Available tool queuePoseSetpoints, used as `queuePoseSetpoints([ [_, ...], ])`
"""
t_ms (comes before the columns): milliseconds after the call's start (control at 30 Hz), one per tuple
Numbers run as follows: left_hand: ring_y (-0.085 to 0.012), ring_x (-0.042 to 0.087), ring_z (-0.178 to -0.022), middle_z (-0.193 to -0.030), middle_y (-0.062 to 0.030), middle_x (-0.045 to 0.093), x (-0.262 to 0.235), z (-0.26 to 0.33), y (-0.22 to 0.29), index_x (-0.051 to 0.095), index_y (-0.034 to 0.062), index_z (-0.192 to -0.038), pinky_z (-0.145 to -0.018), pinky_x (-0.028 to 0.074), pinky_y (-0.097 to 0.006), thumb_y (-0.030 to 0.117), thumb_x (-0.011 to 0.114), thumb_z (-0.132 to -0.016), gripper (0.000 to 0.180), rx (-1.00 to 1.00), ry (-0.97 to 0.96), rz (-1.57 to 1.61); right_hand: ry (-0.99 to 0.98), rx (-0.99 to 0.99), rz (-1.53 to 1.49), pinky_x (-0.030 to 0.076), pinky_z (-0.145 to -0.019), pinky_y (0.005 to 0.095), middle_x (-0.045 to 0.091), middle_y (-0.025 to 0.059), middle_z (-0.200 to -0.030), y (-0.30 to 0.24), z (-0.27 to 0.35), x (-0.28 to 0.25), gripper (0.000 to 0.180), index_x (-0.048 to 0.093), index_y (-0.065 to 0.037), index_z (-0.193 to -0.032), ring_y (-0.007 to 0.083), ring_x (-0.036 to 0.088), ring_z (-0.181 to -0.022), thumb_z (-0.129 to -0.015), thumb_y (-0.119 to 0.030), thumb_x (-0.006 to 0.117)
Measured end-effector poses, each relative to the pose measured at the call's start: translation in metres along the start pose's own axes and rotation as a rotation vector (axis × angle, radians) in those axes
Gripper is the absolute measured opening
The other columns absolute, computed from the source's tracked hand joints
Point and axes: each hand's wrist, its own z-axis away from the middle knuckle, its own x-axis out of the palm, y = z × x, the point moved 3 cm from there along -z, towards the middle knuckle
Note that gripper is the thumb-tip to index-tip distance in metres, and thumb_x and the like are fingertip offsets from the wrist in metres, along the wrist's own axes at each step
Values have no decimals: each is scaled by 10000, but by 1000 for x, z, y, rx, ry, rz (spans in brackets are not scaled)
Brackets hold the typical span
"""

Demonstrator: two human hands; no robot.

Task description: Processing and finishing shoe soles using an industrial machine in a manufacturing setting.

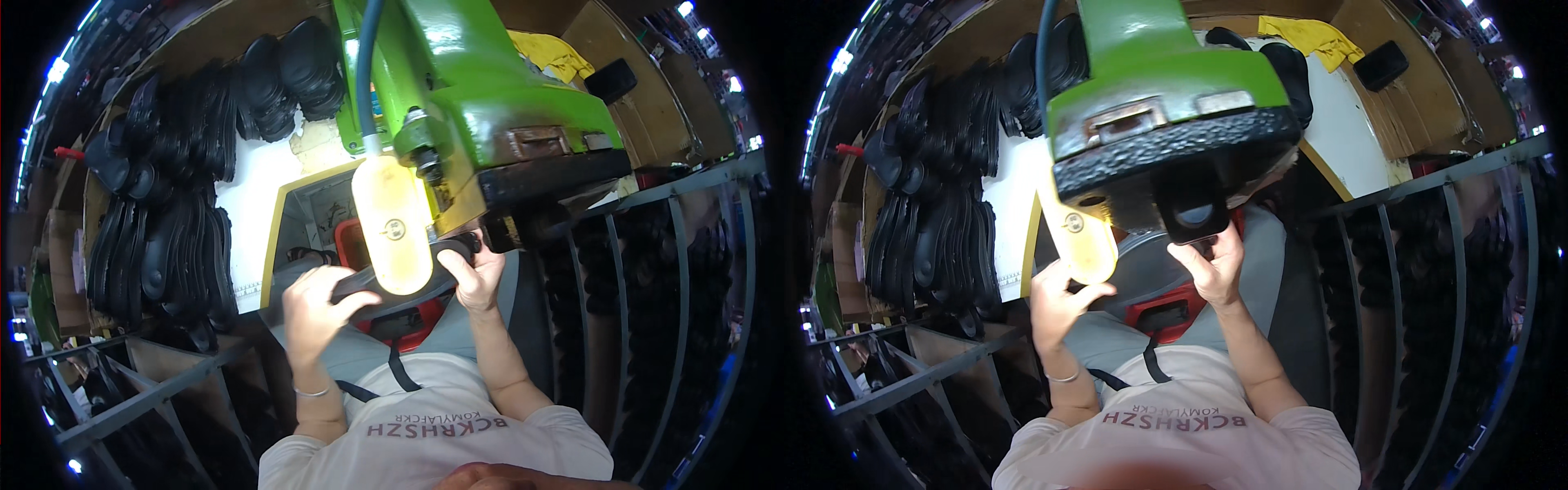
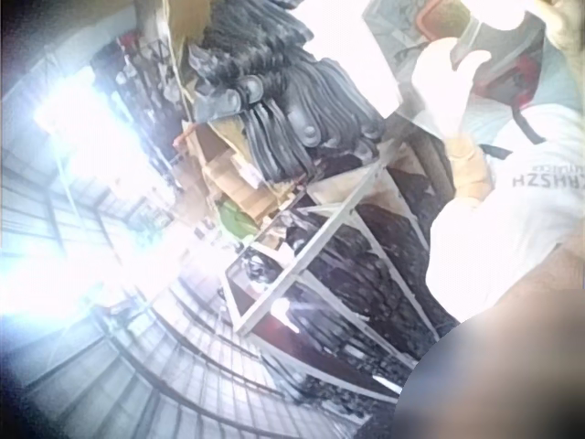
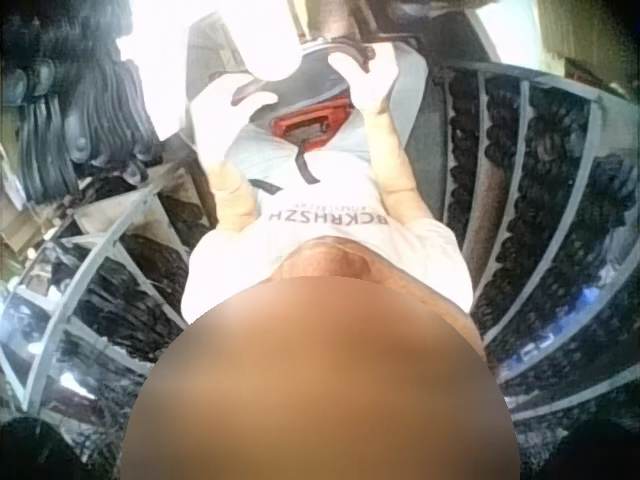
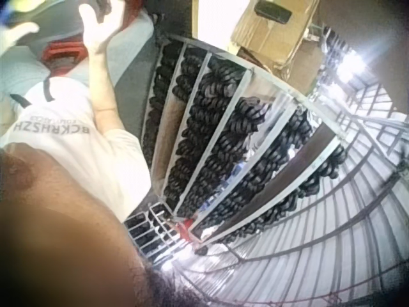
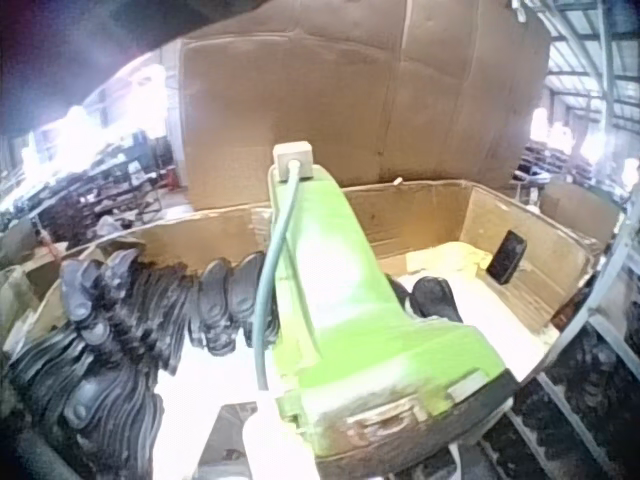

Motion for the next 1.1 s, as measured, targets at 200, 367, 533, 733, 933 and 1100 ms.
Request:
queuePoseSetpoints([
  [200,-181,596,-608,-748,-42,655,34,-41,48,661,77,-794,-554,455,-316,262,790,-662,261,389,167,12,238,-82,-107,464,-813,269,577,82,-1016,-13,-4,-40,328,491,8,-1095,135,558,-881,-793,16,618],
  [367,-181,619,-554,-724,-54,663,63,-44,2,658,42,-772,-512,477,-271,245,785,-685,255,344,90,202,245,5,-117,457,-717,227,554,41,-885,-18,-7,-29,209,490,-33,-942,82,524,-774,-801,-11,642],
  [533,-191,614,-541,-667,-98,641,23,-31,0,635,34,-703,-507,470,-274,159,829,-603,252,21,-86,328,125,94,-74,430,-751,212,583,28,-927,-9,2,-3,234,531,-25,-969,76,530,-822,-781,-9,670],
  [733,-228,608,-569,-661,-85,630,17,-12,-2,643,37,-719,-539,484,-306,162,813,-616,235,48,97,89,16,41,-9,447,-808,236,596,33,-989,-1,2,2,361,532,0,-1096,92,551,-872,-763,68,655],
  [933,-208,587,-596,-720,-74,627,35,-23,8,632,23,-803,-576,486,-308,216,832,-608,340,225,93,-8,235,-172,3,403,-713,193,544,6,-869,-8,0,-29,330,493,-20,-983,56,480,-756,-766,-55,739],
  [1100,-167,584,-663,-796,-69,614,36,-46,44,587,2,-909,-656,501,-294,285,865,-592,508,470,186,-150,334,-134,-111,449,-754,238,551,45,-895,-22,-7,-42,263,485,-36,-941,93,509,-789,-797,-77,701],
])
